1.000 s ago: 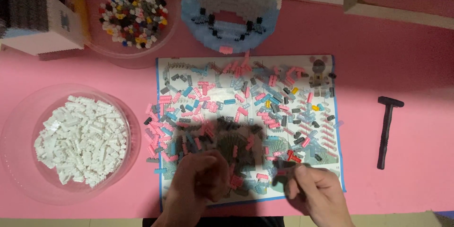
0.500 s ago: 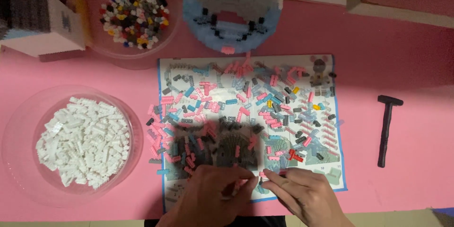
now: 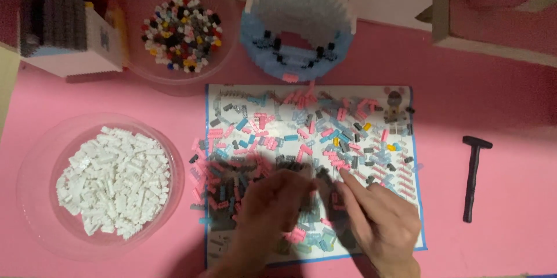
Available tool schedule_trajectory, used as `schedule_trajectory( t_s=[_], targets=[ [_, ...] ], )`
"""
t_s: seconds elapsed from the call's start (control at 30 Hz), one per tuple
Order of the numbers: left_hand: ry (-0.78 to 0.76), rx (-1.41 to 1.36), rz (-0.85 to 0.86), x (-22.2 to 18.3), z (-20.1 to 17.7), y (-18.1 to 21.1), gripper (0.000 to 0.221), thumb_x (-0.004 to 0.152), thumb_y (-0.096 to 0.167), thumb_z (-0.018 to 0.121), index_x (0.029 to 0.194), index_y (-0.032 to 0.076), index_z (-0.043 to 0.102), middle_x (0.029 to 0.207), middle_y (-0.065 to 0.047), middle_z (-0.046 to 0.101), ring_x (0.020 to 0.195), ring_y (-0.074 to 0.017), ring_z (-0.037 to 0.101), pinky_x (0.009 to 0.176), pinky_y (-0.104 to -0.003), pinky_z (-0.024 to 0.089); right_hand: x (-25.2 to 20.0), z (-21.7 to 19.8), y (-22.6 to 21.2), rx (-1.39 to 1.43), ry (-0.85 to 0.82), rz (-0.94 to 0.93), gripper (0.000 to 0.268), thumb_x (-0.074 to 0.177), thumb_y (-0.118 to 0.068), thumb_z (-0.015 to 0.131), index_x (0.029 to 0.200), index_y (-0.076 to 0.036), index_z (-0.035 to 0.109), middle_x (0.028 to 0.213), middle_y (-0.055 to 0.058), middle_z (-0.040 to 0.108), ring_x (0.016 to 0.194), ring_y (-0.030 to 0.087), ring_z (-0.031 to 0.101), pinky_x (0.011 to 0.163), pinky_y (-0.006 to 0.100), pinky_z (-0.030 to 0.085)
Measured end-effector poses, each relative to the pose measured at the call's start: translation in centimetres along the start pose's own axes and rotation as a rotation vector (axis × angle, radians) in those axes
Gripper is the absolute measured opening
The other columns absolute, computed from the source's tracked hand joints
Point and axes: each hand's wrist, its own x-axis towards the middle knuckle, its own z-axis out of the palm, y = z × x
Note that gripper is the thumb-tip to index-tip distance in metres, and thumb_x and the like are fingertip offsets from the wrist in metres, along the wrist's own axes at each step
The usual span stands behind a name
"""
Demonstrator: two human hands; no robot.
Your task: Assembling a small character figure using tiny plastic building blocks.
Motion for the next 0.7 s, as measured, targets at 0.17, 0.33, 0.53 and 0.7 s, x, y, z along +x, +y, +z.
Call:
schedule_trajectory(
  t_s=[0.17,0.33,0.53,0.7],
  targets=[
    [-0.366,-0.935,-0.14,2.2,-2.7,-1.7,0.023,0.108,0.025,0.057,0.095,0.006,0.062,0.066,0.002,0.038,0.051,-0.0068,0.027,0.048,-0.025,0.021,-0.3,0.8,-1.3,0.998,0.161,0.717,0.015,0.094,-0.003,0.058,0.095,0.004,0.072,0.077,0.006,0.057,0.056,0.011,0.043,0.048,0.025,0.033],
    [-0.262,-0.905,-0.03,1.5,-1.9,-1.4,0.033,0.11,0.02,0.05,0.08,0.007,0.052,0.066,-0.002,0.038,0.058,-0.0121,0.032,0.054,-0.03,0.026,2.7,1.8,-3.4,1.871,0.207,0.862,0.023,0.103,-0.015,0.038,0.088,-0.004,0.052,0.077,0.007,0.046,0.064,0.014,0.049,0.052,0.027,0.044],
    [-0.059,-0.953,0.023,1.4,-0.8,-0.4,0.021,0.1,-0.001,0.058,0.117,-0.011,0.065,0.111,-0.023,0.072,0.107,-0.0355,0.07,0.094,-0.046,0.058,3.7,2.1,-4.2,2.09,0.452,0.989,0.009,0.099,-0.012,0.046,0.098,-0.005,0.05,0.09,0.013,0.046,0.084,0.023,0.046,0.078,0.036,0.041],
    [-0.085,-0.052,0.928,1.2,1.4,-0.3,0.049,0.082,-0.014,0.077,0.126,0.001,0.062,0.135,-0.02,0.073,0.111,-0.0273,0.077,0.095,-0.035,0.066,3.0,1.5,-5.9,1.51,0.31,0.878,0.076,0.115,-0.049,0.02,0.139,0.016,0.051,0.145,0.034,0.057,0.127,0.04,0.06,0.109,0.05,0.048]
  ],
)
